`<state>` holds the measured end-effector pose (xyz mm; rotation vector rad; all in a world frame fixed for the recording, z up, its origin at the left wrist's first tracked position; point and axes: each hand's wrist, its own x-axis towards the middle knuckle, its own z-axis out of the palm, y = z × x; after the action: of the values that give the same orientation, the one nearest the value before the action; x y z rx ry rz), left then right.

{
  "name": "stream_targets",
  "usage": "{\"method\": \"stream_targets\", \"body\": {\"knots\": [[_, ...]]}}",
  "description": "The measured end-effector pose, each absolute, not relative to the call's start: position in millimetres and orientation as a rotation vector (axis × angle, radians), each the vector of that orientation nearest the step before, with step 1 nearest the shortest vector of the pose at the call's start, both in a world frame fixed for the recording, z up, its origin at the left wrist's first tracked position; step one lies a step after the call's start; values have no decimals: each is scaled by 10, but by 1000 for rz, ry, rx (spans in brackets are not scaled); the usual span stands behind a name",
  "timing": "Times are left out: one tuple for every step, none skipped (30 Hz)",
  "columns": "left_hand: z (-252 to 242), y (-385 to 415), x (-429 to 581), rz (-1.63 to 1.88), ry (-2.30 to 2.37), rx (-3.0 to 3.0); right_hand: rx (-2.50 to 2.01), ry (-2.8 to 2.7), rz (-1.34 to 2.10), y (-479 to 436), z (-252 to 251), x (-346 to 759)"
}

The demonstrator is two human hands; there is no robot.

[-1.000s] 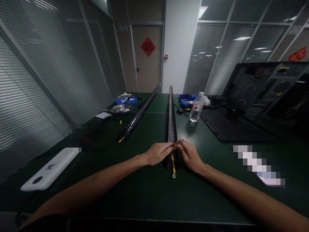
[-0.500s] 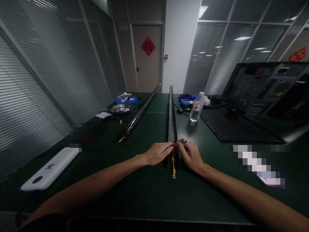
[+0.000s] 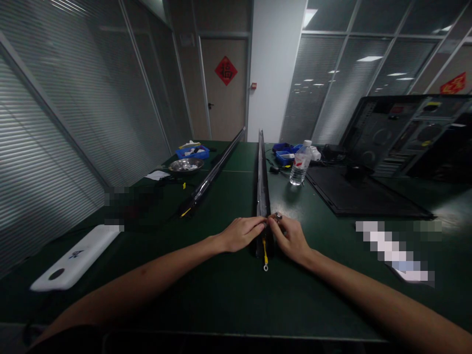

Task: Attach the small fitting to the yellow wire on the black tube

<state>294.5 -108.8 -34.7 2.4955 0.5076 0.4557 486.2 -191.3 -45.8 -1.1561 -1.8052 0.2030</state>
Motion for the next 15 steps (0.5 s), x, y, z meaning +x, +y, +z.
{"method": "stream_targets", "body": {"knots": [[-345,-1088,2945,453,507,2495,-1158,-1811,207,-1914,-454,4862],[-343,-1088,2945,452,505,2494,-1159,-1812,210,-1915,-452,4863],[-342,-1089,2945,454,503,2495,-1160,-1812,213,-1916,-450,4865],[-341,-1090,2945,457,501,2497,-1161,-1809,215,-1916,-449,4867],[-342,-1090,2945,461,501,2498,-1161,-1806,216,-1917,-449,4869],[-343,-1091,2946,462,503,2500,-1162,-1803,215,-1917,-450,4870],[-345,-1090,2946,461,505,2502,-1163,-1801,213,-1917,-450,4871],[-346,-1090,2946,458,508,2504,-1163,-1801,212,-1917,-450,4871],[-348,-1089,2946,457,511,2504,-1162,-1803,212,-1917,-451,4871],[-348,-1087,2946,455,513,2503,-1160,-1806,214,-1916,-452,4870],[-348,-1086,2945,452,514,2501,-1159,-1808,217,-1914,-453,4870],[-348,-1085,2945,449,515,2500,-1157,-1810,221,-1912,-454,4870],[-346,-1084,2945,445,516,2499,-1155,-1812,227,-1909,-456,4872],[-344,-1084,2944,442,516,2499,-1152,-1813,233,-1904,-459,4874],[-342,-1085,2944,440,514,2501,-1149,-1813,239,-1899,-462,4878]]}}
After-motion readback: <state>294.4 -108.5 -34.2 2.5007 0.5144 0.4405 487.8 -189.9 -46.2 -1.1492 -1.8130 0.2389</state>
